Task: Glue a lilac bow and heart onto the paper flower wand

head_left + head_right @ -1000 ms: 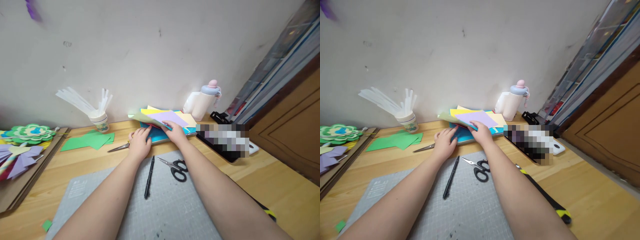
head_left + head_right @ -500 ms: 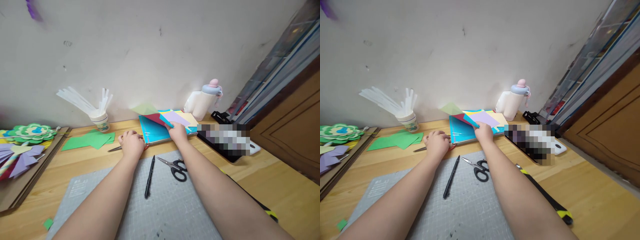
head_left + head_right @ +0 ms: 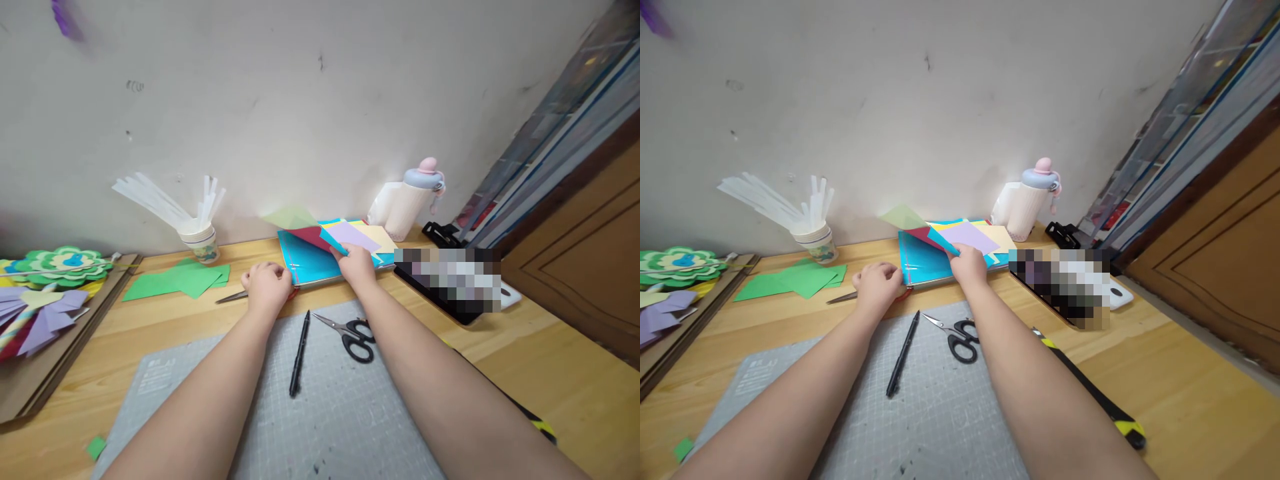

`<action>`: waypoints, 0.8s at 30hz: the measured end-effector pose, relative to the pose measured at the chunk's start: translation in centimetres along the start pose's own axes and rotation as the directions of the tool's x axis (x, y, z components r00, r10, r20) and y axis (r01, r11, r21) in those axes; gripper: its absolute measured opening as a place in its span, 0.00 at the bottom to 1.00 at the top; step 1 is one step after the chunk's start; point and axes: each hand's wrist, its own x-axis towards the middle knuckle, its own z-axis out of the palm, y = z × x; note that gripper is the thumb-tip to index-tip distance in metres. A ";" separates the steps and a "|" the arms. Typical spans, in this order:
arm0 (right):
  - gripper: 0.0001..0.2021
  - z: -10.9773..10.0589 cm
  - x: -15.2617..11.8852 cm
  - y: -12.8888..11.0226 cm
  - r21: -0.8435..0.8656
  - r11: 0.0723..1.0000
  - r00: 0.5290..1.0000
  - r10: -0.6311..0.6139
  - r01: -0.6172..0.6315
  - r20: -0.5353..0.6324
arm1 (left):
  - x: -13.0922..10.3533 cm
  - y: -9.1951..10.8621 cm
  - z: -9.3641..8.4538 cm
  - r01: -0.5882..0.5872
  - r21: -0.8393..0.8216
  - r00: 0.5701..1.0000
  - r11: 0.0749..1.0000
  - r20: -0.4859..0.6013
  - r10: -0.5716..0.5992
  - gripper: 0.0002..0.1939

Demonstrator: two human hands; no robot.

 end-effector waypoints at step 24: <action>0.26 -1.2 0.0 -0.1 0.259 0.966 0.960 0.050 0.023 -0.274 | 0.9 1.9 0.2 0.423 -0.665 0.906 0.616 0.291 -0.307 0.17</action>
